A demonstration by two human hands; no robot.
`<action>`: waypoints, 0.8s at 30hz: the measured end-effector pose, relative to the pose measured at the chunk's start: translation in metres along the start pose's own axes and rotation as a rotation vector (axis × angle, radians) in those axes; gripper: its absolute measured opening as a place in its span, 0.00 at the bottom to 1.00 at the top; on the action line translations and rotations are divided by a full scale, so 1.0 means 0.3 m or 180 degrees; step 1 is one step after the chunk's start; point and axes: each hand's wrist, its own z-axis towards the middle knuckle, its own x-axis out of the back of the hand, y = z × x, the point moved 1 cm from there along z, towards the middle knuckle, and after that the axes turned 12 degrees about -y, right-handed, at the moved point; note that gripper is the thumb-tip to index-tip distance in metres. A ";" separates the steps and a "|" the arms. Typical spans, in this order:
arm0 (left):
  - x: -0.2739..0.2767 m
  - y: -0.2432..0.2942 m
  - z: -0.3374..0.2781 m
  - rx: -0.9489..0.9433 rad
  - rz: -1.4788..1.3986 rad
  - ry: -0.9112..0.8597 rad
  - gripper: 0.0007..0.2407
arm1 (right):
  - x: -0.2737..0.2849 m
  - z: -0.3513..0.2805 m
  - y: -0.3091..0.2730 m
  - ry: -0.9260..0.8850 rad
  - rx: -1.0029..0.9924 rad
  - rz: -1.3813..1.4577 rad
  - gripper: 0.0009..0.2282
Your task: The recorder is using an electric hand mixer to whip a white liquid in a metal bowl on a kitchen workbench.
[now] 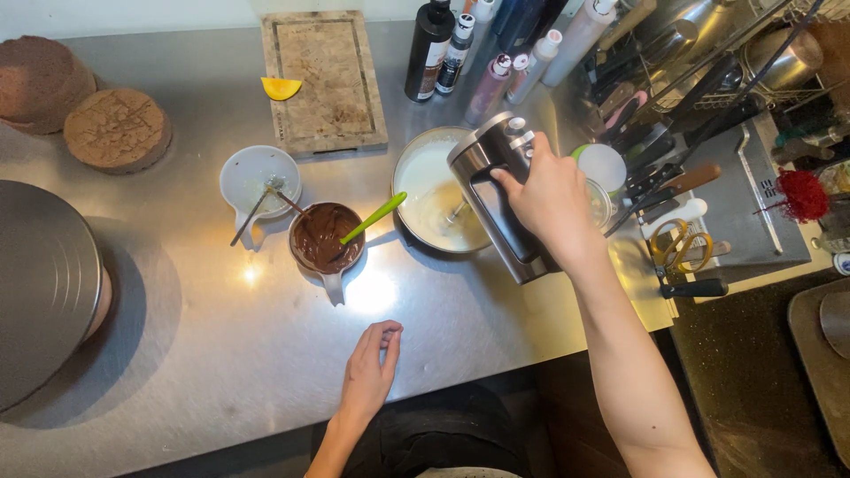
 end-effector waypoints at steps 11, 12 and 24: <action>0.031 -0.001 0.022 0.0065 0.0044 0.0091 0.07 | -0.023 0.149 0.050 0.0268 -0.0204 0.0012 0.29; 0.034 -0.003 0.022 0.0020 0.0035 0.0166 0.07 | -0.028 0.160 0.050 0.0259 -0.0254 0.0002 0.29; 0.060 -0.004 0.027 -0.0147 0.0050 0.0384 0.06 | -0.051 0.214 -0.036 0.0099 -0.0187 0.0037 0.27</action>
